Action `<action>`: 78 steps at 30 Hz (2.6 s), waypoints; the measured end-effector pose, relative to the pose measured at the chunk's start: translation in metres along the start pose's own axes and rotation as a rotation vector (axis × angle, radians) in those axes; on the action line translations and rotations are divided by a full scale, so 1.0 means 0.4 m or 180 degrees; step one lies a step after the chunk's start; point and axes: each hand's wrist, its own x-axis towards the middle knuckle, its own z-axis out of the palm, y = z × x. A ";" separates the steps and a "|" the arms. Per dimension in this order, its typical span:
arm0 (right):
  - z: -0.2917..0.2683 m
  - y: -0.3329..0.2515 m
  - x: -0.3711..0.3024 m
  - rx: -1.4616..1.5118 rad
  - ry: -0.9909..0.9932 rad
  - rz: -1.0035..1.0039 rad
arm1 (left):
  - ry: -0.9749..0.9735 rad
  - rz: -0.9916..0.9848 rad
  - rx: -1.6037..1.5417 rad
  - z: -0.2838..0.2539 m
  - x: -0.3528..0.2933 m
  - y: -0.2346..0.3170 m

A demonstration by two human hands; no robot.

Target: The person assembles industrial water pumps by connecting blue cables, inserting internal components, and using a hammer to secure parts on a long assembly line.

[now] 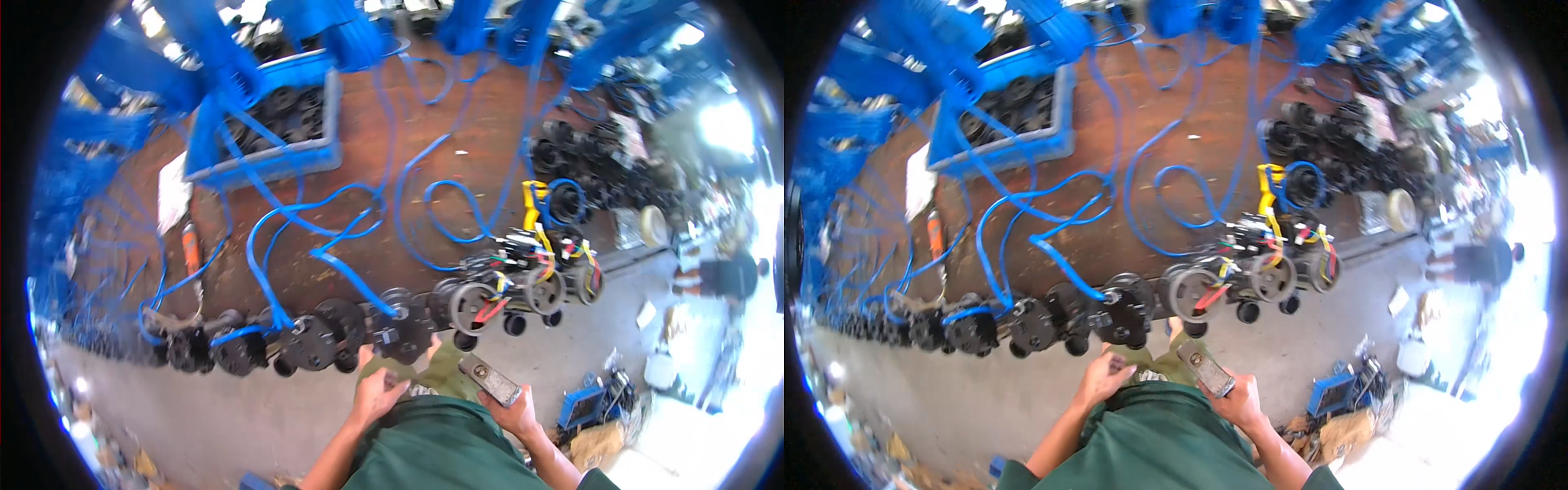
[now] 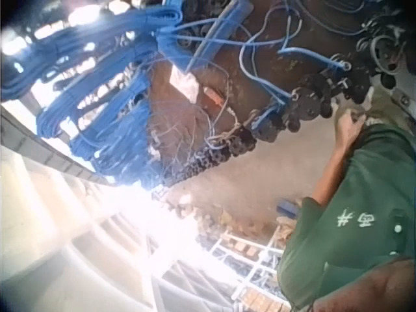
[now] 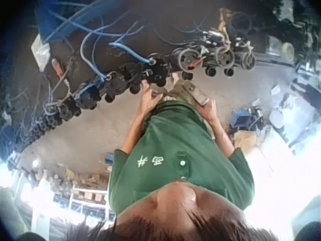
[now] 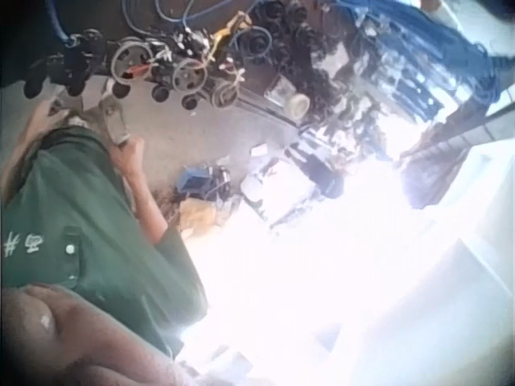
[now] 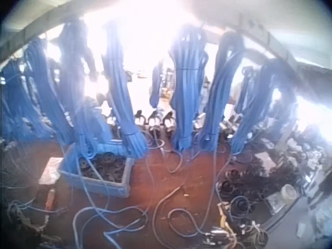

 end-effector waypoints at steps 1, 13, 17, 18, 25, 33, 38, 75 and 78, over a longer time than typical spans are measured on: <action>-0.023 0.011 -0.013 -0.0102 0.0231 -0.0037 | -0.0222 -0.0035 0.0114 -0.017 -0.017 0.057; -0.620 0.350 0.293 -0.1557 0.2314 0.0616 | 0.0071 0.1894 -0.0772 0.044 0.114 0.736; -0.680 0.597 0.544 -0.1260 0.2223 0.0893 | 0.0596 0.0315 0.2516 0.107 0.461 0.838; -0.671 0.621 0.586 -0.1239 0.2141 0.0871 | 0.0140 -0.0147 0.2515 0.118 0.532 0.807; -0.665 0.783 0.693 -0.1347 0.2304 -0.0408 | 0.0139 -0.0823 0.0933 0.088 0.594 0.683; -0.605 0.069 0.439 0.0343 0.1315 -0.1413 | 0.1661 0.0727 -0.0862 0.056 0.282 0.720; -0.337 -0.070 0.425 -0.0042 -0.0193 -0.2128 | 0.2217 0.0405 0.1086 0.058 0.206 0.730; -0.214 -0.100 0.397 -0.1106 0.0581 -0.3252 | 0.1241 0.2105 0.1728 -0.025 0.253 0.716; -0.191 -0.112 0.410 -0.0871 0.1345 -0.3340 | 0.1281 0.2122 0.1870 -0.007 0.251 0.720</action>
